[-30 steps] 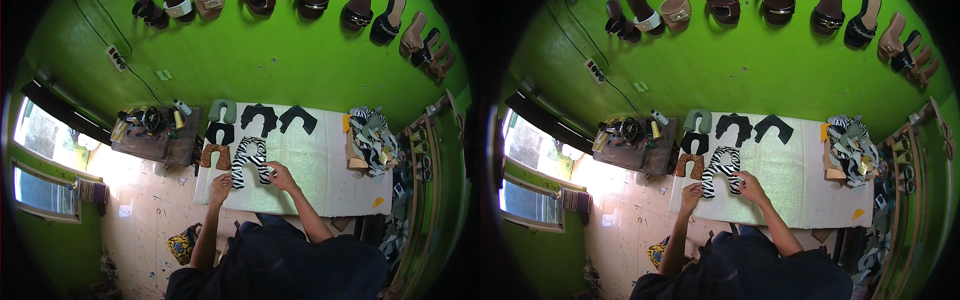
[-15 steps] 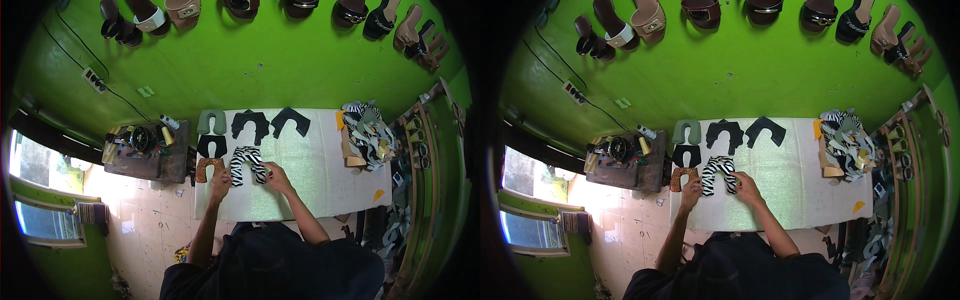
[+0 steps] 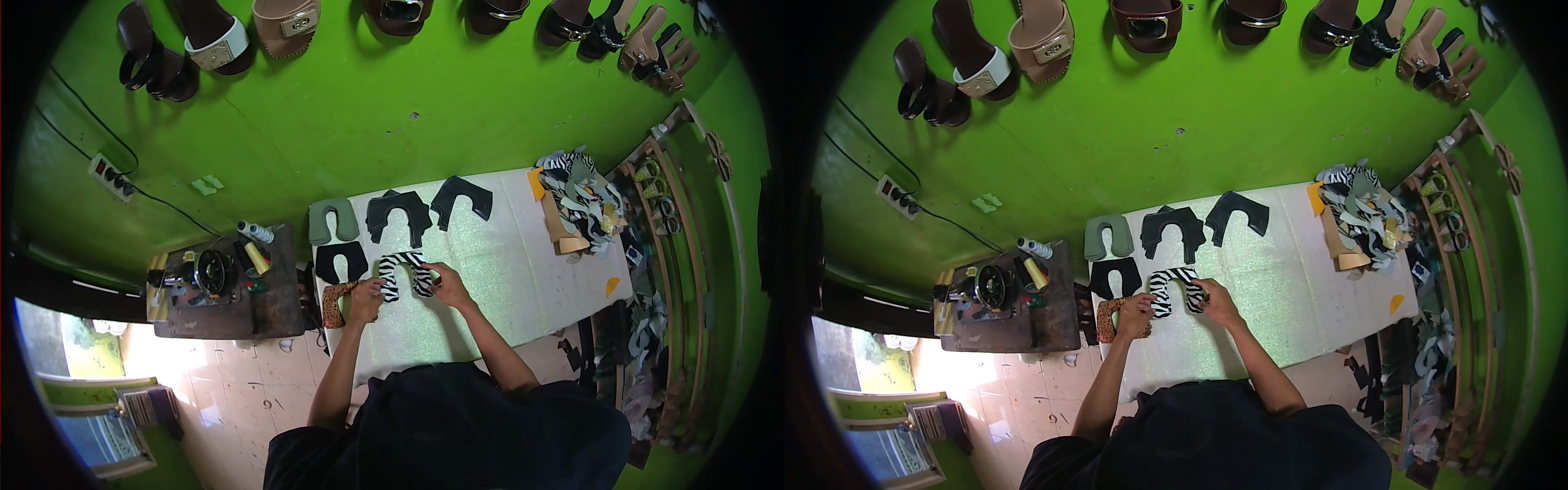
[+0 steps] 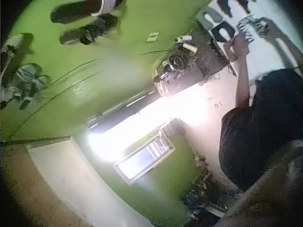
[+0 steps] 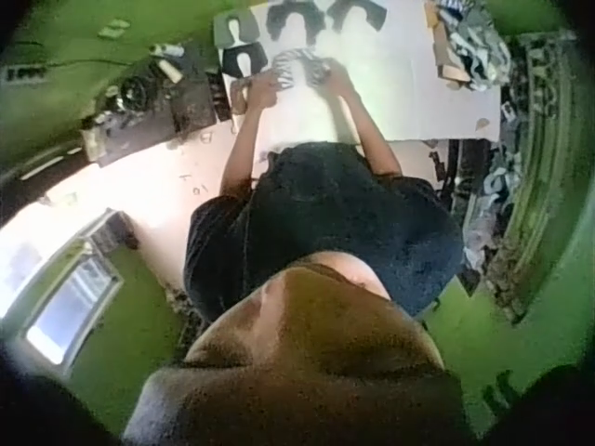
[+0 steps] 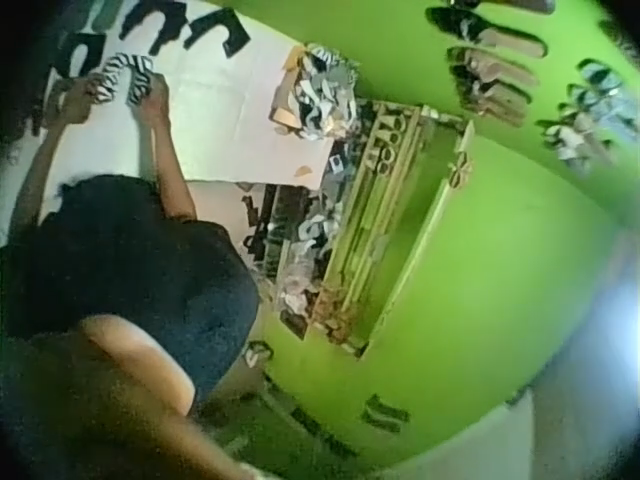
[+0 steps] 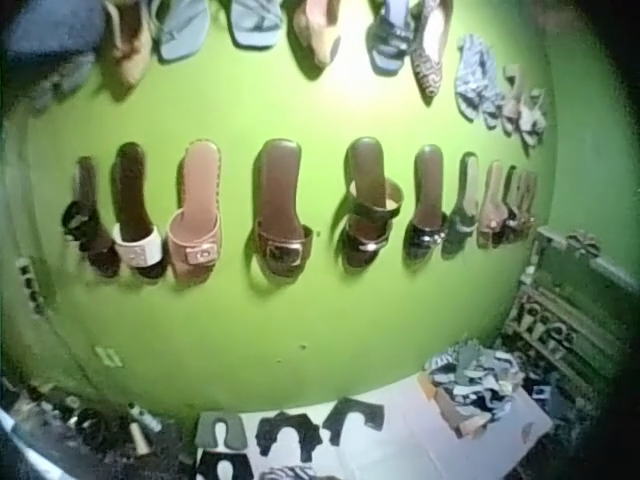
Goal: Arranging and inspecting zebra-patterned fabric shoe upper components on a workbench in a manufacturing workshop.
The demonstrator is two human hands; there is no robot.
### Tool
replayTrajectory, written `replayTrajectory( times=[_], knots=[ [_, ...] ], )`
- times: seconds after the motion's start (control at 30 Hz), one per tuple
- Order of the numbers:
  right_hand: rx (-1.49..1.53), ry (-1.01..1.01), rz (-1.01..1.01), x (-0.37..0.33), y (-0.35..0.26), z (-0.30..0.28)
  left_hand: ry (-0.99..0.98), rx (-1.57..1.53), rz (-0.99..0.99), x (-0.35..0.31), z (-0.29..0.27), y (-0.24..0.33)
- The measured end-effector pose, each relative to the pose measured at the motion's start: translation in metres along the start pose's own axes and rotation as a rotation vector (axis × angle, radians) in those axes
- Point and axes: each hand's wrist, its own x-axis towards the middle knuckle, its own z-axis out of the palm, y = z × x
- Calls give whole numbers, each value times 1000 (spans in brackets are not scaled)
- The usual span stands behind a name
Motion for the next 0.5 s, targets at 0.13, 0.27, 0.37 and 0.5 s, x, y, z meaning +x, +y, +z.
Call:
replayTrajectory(
  times=[0.13,0.27,0.37,0.5],
  knots=[
    [14,17,37,14,16,13,-66,11,-23,17,-2,-9],
    [-13,27,41,26,35,22,-118,20,-18,31,0,-20],
    [-61,29,37,30,52,26,-124,24,-53,34,5,-24],
    [-156,97,-94,32,75,29,-141,131,-68,38,11,-19]
  ],
)
